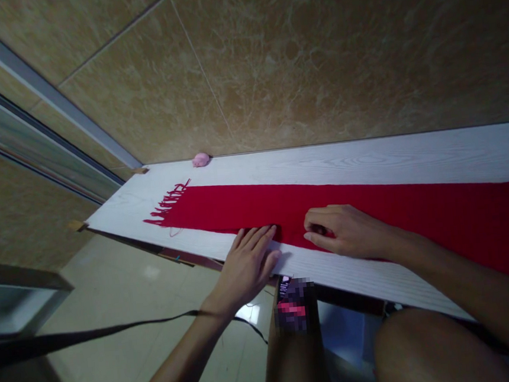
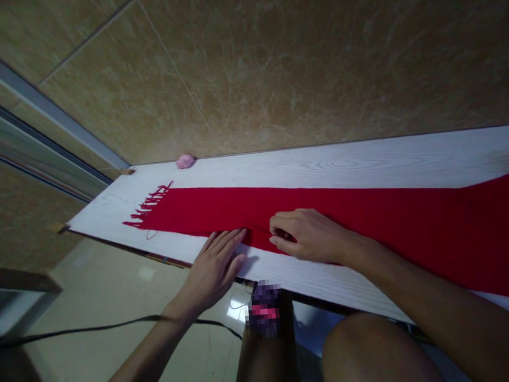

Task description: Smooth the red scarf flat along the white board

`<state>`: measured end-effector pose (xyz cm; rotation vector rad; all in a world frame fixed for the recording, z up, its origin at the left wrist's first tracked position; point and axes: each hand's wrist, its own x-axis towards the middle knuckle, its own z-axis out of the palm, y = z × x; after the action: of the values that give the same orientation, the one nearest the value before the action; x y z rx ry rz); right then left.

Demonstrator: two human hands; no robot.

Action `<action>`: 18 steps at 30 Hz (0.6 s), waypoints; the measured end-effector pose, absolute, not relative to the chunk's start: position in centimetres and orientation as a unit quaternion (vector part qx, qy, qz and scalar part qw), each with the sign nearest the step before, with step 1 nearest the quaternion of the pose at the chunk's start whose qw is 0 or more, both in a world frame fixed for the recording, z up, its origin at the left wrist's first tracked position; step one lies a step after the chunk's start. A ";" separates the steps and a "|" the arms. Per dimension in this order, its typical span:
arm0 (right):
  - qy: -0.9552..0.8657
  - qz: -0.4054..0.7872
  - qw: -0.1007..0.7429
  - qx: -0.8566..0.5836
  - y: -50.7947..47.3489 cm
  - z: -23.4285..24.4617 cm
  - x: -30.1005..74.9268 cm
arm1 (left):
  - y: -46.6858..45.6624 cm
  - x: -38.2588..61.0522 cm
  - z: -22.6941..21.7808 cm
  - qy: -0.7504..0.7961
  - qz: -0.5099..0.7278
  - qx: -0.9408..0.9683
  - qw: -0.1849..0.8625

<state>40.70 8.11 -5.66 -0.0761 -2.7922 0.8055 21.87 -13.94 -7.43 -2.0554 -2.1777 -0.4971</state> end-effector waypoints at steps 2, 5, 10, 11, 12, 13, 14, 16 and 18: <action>-0.951 0.282 0.125 -0.027 8.1 -5.5 40.7 | -13.4 21.8 -7.3 -0.729 -0.150 -0.665 0.060; -0.944 0.300 0.135 -0.029 8.1 -5.3 40.8 | -13.1 21.8 -6.9 -0.731 -0.160 -0.661 0.061; -0.937 0.322 0.132 -0.022 8.2 -5.3 40.8 | -12.7 22.2 -6.4 -0.705 -0.150 -0.691 0.048; -0.936 0.327 0.131 -0.024 8.2 -5.4 40.8 | -12.6 22.3 -6.3 -0.703 -0.142 -0.696 0.042; -0.933 0.335 0.132 -0.026 8.3 -5.5 40.8 | -12.4 22.4 -6.2 -0.701 -0.135 -0.699 0.035; -0.928 0.345 0.136 -0.028 8.3 -5.6 40.7 | -12.3 22.5 -6.1 -0.701 -0.128 -0.701 0.027; -0.924 0.353 0.143 -0.029 8.4 -5.7 40.7 | -12.2 22.6 -6.0 -0.702 -0.120 -0.702 0.020; -0.917 0.361 0.166 -0.023 8.5 -6.0 40.6 | -12.4 22.5 -5.9 -0.705 -0.102 -0.701 0.011; -0.916 0.350 0.194 -0.007 8.8 -6.5 40.5 | -12.9 22.4 -5.8 -0.709 -0.089 -0.699 0.003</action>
<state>40.46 8.77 -6.51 -0.0206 -2.5689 0.9824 22.41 -12.89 -5.85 -2.1925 -2.2248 -0.2780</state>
